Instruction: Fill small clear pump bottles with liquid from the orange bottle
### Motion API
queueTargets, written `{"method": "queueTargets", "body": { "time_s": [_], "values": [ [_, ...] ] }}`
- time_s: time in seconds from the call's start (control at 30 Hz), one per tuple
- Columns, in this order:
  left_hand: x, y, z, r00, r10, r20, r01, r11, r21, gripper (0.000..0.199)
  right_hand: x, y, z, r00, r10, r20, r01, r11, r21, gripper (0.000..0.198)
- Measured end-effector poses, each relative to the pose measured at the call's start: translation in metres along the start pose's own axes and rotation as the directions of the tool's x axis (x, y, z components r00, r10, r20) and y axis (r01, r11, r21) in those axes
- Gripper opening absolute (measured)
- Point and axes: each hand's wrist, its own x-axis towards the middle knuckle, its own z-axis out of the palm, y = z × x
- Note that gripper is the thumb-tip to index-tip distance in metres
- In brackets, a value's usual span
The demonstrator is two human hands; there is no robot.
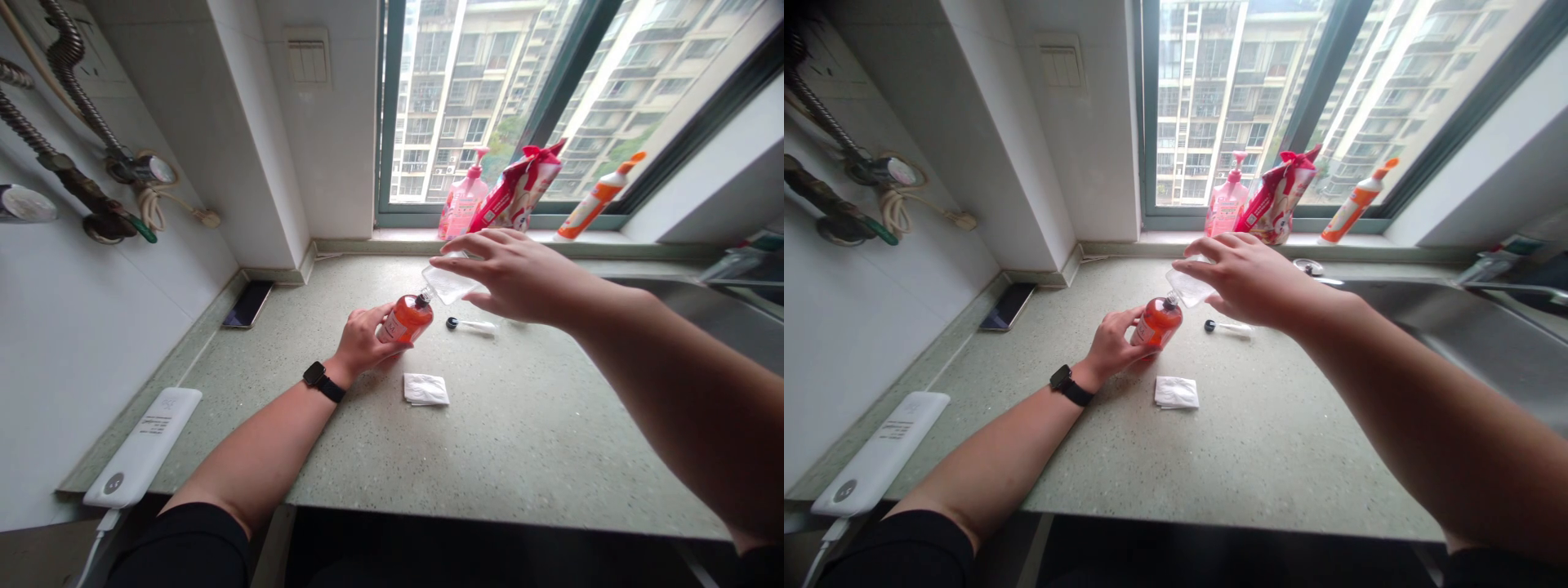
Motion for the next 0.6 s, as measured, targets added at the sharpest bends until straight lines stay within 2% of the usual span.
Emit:
{"method": "queueTargets", "body": {
  "time_s": [0.6],
  "values": [
    [-0.0013,0.0006,0.0,0.999,-0.033,0.008,0.033,0.999,-0.007,0.079,0.0074,-0.0047,-0.0086,0.999,-0.016,0.029,0.017,0.999,-0.041,0.063]
  ]
}}
